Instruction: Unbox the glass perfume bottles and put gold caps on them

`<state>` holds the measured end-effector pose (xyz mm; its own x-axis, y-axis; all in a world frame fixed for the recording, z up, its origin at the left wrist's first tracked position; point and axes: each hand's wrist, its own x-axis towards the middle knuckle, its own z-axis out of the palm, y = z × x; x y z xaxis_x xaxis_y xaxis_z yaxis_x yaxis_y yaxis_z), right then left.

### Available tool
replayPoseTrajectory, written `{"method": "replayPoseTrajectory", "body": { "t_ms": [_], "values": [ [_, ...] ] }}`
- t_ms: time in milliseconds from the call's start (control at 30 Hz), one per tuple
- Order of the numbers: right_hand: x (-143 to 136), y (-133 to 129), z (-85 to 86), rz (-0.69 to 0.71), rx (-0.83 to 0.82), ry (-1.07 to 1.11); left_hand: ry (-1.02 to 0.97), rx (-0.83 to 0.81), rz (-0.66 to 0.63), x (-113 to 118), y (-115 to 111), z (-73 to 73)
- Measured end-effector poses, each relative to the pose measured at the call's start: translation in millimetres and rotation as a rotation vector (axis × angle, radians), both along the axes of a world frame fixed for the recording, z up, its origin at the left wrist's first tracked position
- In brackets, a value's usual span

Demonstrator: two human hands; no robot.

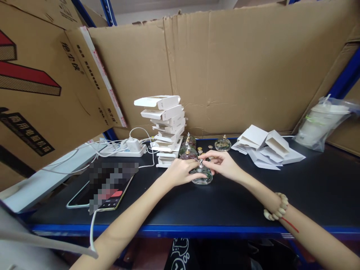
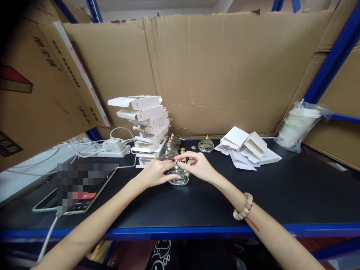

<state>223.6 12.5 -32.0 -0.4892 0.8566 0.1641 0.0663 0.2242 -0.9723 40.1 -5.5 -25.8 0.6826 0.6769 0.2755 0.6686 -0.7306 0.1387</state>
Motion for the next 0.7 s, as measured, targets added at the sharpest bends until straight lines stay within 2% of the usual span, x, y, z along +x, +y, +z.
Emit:
{"method": "replayPoseTrajectory", "body": {
  "t_ms": [700],
  "values": [
    [1.8, -2.1, 4.1, 0.054, 0.102, -0.008, -0.061, 0.075, -0.029, 2.6, -1.0, -2.2]
  ]
}}
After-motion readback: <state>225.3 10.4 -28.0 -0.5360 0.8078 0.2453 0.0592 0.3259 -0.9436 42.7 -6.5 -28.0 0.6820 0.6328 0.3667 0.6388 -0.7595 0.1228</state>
